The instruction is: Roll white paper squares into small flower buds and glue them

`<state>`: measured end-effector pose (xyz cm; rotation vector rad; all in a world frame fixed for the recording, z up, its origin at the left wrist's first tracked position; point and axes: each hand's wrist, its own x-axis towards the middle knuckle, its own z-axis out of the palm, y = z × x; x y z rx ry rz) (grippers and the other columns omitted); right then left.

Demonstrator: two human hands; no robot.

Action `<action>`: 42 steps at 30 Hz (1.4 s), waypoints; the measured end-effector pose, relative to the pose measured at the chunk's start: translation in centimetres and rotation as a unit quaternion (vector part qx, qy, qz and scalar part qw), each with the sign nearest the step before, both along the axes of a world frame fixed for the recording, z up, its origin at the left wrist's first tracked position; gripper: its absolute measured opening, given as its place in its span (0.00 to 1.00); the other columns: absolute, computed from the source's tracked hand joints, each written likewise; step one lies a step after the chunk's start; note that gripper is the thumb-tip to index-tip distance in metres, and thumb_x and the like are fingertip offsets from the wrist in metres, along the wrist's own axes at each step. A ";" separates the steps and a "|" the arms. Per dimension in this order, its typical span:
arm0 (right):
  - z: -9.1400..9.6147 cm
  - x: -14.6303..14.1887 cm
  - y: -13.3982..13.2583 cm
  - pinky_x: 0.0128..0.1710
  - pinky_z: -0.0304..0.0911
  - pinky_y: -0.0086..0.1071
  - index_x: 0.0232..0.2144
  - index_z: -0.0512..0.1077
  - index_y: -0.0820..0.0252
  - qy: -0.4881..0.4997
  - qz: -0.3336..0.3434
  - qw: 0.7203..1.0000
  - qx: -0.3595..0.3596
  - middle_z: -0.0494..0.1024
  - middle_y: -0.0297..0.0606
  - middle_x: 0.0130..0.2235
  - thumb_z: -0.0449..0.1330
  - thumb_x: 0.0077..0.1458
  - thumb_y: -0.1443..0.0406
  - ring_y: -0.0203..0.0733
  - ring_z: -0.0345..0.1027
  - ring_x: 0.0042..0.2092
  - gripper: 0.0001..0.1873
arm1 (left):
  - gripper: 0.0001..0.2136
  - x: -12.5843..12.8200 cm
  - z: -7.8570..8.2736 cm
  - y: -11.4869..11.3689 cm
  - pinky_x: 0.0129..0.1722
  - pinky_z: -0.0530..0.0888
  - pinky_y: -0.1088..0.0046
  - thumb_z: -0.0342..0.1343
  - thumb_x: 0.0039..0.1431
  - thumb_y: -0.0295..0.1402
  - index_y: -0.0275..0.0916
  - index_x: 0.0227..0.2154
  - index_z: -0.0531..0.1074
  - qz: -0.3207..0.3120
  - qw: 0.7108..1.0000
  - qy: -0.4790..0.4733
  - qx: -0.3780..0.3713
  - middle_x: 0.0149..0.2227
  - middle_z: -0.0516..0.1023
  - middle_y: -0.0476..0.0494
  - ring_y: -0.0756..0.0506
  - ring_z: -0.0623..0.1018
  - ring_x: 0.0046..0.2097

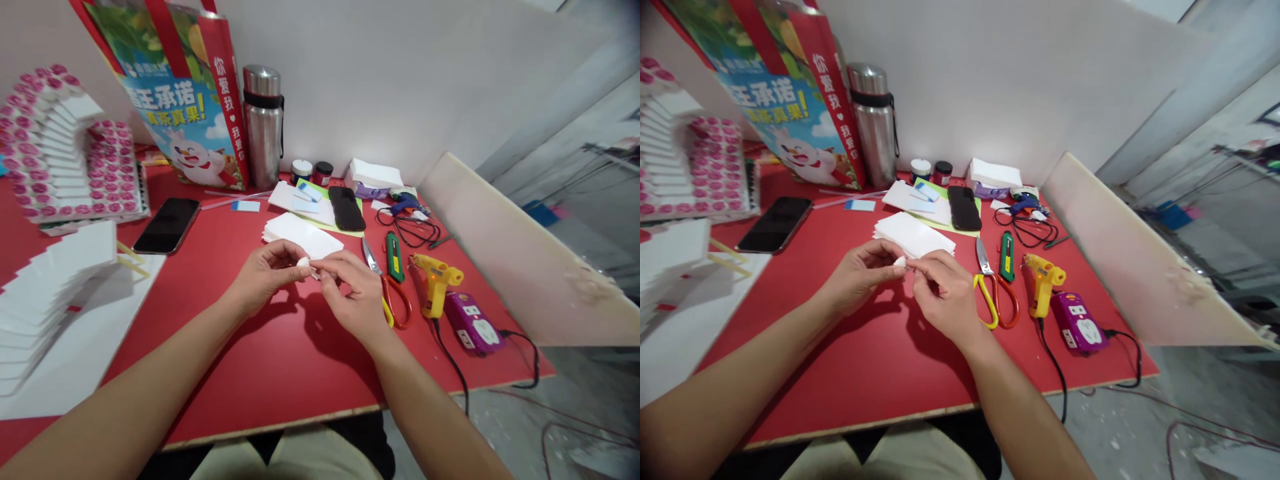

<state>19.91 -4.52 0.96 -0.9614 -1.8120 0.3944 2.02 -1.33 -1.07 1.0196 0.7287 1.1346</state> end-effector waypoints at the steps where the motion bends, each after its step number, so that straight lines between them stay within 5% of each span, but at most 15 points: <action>1: 0.0 0.0 0.0 0.29 0.68 0.31 0.40 0.81 0.58 0.001 -0.003 1.000 -0.003 0.80 0.40 0.36 0.57 0.61 0.73 0.37 0.73 0.34 0.13 | 0.12 0.0 0.0 0.0 0.37 0.76 0.73 0.75 0.46 0.32 0.39 0.32 0.78 0.001 1.000 0.001 0.000 0.33 0.78 0.48 0.49 0.77 0.34; 10: 0.2 0.0 0.0 0.29 0.66 0.30 0.38 0.81 0.59 0.025 0.000 0.999 -0.029 0.79 0.39 0.35 0.58 0.60 0.74 0.36 0.73 0.33 0.12 | 0.12 0.1 0.3 -0.1 0.41 0.77 0.72 0.75 0.46 0.31 0.39 0.31 0.78 -0.002 1.000 0.014 0.028 0.34 0.79 0.48 0.48 0.79 0.38; 22: 0.4 0.2 -0.2 0.27 0.67 0.31 0.40 0.80 0.57 0.028 -0.025 0.999 -0.018 0.79 0.41 0.38 0.58 0.62 0.71 0.38 0.73 0.34 0.11 | 0.13 0.1 0.0 0.2 0.39 0.75 0.73 0.76 0.43 0.30 0.40 0.32 0.79 0.072 0.995 0.037 0.063 0.33 0.79 0.48 0.48 0.76 0.36; 32: -0.9 -0.5 -0.2 0.29 0.70 0.30 0.48 0.75 0.55 0.007 -0.018 1.000 -0.019 0.75 0.40 0.45 0.61 0.63 0.69 0.31 0.67 0.29 0.12 | 0.12 -0.1 -0.1 0.2 0.40 0.75 0.74 0.75 0.47 0.30 0.40 0.33 0.79 0.038 0.999 -0.034 0.019 0.34 0.78 0.49 0.50 0.76 0.36; 42: -1.1 -0.3 -0.1 0.36 0.68 0.34 0.37 0.72 0.57 -0.028 -0.015 0.999 0.027 0.74 0.37 0.35 0.61 0.64 0.70 0.38 0.70 0.38 0.03 | 0.12 0.0 -0.3 0.1 0.40 0.76 0.75 0.75 0.44 0.27 0.40 0.32 0.80 0.009 0.999 -0.026 0.030 0.34 0.79 0.49 0.50 0.77 0.37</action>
